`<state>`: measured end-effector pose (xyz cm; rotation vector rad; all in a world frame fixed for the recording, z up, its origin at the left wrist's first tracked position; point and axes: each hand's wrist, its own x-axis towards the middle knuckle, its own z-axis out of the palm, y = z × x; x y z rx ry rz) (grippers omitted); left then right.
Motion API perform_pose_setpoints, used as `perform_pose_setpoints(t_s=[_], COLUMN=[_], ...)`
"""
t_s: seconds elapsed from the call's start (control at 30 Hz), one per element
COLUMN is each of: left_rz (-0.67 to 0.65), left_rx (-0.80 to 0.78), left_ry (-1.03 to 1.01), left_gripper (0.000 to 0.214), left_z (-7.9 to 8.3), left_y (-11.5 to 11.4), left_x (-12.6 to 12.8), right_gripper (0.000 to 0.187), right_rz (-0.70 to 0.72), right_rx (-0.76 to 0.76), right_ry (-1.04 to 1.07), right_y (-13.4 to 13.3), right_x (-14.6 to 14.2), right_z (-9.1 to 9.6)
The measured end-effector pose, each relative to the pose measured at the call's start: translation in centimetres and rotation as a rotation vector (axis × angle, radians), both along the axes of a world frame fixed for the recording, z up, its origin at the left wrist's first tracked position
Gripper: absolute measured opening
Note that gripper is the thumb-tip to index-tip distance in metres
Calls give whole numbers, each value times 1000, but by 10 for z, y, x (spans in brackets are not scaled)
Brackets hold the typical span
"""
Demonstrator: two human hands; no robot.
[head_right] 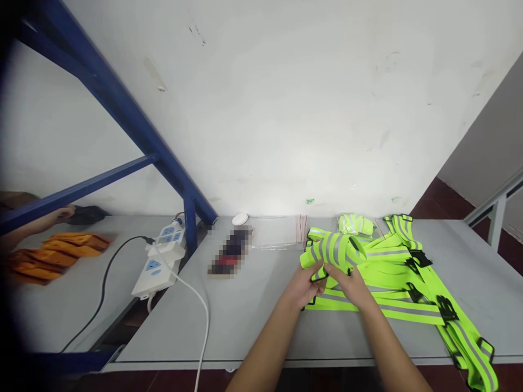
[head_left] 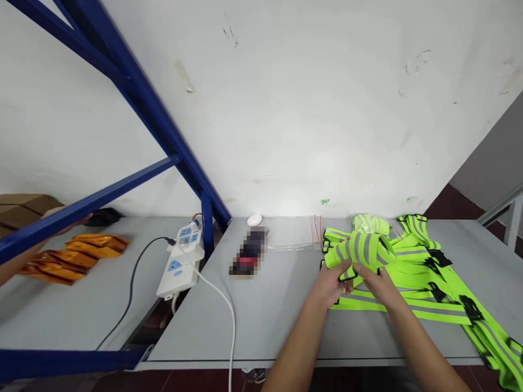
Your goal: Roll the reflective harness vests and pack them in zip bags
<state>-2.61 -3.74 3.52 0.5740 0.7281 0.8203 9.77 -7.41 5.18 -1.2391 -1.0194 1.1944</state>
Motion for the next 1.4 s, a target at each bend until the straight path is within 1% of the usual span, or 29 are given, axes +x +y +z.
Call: perform_pose_setpoints(t_s=[0.07, 0.13, 0.2, 0.27, 0.3, 0.4, 0.5, 0.57, 0.63, 0.73, 0.83, 0.9, 0.93, 0.97, 1.0, 1.03, 1.07, 1.1, 1.13, 1.17, 1.23, 1.27, 1.33, 1.4], left_rz=[85, 239, 407, 551, 593, 652, 632, 553, 477, 446, 386, 358, 387, 460, 566, 680, 765, 797, 776, 713, 589, 570, 573, 526], left_rx=[77, 184, 310, 427, 461, 491, 458, 400, 321, 227, 168, 211, 269, 340, 409, 462, 494, 508, 510, 502, 473, 462, 456, 469], left_ry=[47, 113, 183, 276, 322, 423, 412, 364, 299, 180, 136, 159, 189, 241, 309, 387, 456, 504, 521, 509, 453, 424, 361, 284], left_gripper=[50, 52, 54, 54, 53, 48, 43, 42, 42, 46, 50, 56, 62, 67, 71, 71, 67, 60, 53, 48, 45, 45, 52, 56], left_z=[1, 1, 0, -1, -1, 1, 7, 14, 21, 27, 26, 21, 18, 14, 10, 5, 1, -2, -5, -7, -10, -10, -10, -10], left_y=[-7, -14, -21, -27, -30, -39, -50, -58, -65, -75, -82, -85, -87, -89, -92, -94, -96, -97, -98, -97, -92, -88, -81, -75], left_x=[8, 15, 19, 22, 23, 26, 29, 30, 31, 31, 24, 14, 9, 4, 1, -1, -2, -1, 1, 4, 8, 9, 6, -1], right_gripper=[47, 39, 35, 40, 45, 55, 59, 56, 53, 50, 47, 48, 50, 51, 52, 53, 54, 54, 54, 53, 53, 53, 53, 55], right_rz=[-10, 33, 95, 149, 171, 185, 105, 38, 8, 61, 87, 53, 29, 4, -17, -31, -43, -58, -73, -90, -127, -134, -118, -57], right_rx=[-25, -73, -97, -93, -87, -78, -80, -91, -102, -71, -33, -58, -78, -96, -107, -110, -107, -96, -80, -61, -32, -26, -34, -57], right_ry=[143, 280, 363, 388, 391, 393, 346, 282, 204, 76, -10, 3, 29, 59, 85, 103, 112, 114, 110, 102, 80, 71, 68, 103], right_y=[-1, -2, -6, -13, -16, -27, -36, -42, -47, -53, -56, -55, -54, -52, -50, -48, -46, -44, -43, -42, -42, -43, -46, -50], right_x=[-1, 0, 4, 8, 9, 10, 11, 16, 23, 33, 39, 39, 38, 37, 35, 33, 30, 28, 25, 21, 15, 13, 9, 8], right_z=[-1, -2, -1, 1, 2, 5, 2, -2, -4, -6, -10, -15, -18, -20, -22, -24, -25, -25, -25, -25, -24, -24, -24, -24])
